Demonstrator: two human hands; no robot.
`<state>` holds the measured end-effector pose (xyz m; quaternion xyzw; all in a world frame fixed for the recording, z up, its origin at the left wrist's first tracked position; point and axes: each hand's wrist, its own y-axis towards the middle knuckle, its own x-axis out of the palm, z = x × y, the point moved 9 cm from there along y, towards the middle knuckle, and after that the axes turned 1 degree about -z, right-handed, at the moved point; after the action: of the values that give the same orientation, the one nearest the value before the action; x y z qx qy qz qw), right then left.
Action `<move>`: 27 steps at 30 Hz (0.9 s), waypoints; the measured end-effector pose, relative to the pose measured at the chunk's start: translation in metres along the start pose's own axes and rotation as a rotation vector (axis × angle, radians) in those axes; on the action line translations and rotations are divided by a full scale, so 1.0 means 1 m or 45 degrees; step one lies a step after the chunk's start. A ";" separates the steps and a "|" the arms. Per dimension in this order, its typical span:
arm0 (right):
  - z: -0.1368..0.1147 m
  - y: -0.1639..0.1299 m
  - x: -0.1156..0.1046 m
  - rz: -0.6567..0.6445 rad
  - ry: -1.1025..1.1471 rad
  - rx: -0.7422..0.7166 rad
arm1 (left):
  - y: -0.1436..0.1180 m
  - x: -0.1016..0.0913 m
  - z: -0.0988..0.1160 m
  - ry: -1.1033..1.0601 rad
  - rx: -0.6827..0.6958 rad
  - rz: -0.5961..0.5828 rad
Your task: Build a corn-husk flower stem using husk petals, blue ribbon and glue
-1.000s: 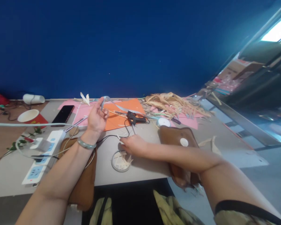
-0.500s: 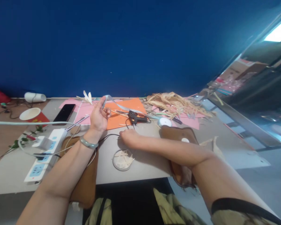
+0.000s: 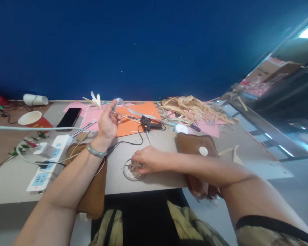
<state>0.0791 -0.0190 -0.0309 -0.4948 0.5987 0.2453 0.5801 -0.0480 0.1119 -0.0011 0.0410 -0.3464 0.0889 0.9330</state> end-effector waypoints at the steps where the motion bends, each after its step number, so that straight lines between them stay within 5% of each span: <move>1: 0.000 -0.003 -0.002 0.022 0.010 -0.021 | 0.000 0.000 0.000 0.000 0.005 0.000; 7: -0.002 -0.007 0.012 -0.012 0.060 0.004 | -0.002 0.002 -0.001 -0.015 -0.017 0.008; 16: -0.006 0.032 0.012 0.100 0.080 0.073 | -0.001 0.004 -0.002 -0.094 -0.049 -0.049; 20: -0.014 0.018 -0.033 0.296 -0.009 -0.092 | -0.001 0.007 -0.003 -0.095 -0.058 -0.136; 24: 0.016 -0.016 -0.116 0.958 -0.014 0.026 | -0.005 0.016 -0.005 -0.018 -0.076 -0.244; 27: 0.048 -0.025 -0.151 1.253 0.023 0.075 | -0.010 0.023 -0.005 0.054 -0.045 -0.305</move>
<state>0.0980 0.0591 0.1078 -0.1388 0.7732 0.4688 0.4039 -0.0257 0.1061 0.0102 0.0638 -0.3206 -0.0286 0.9446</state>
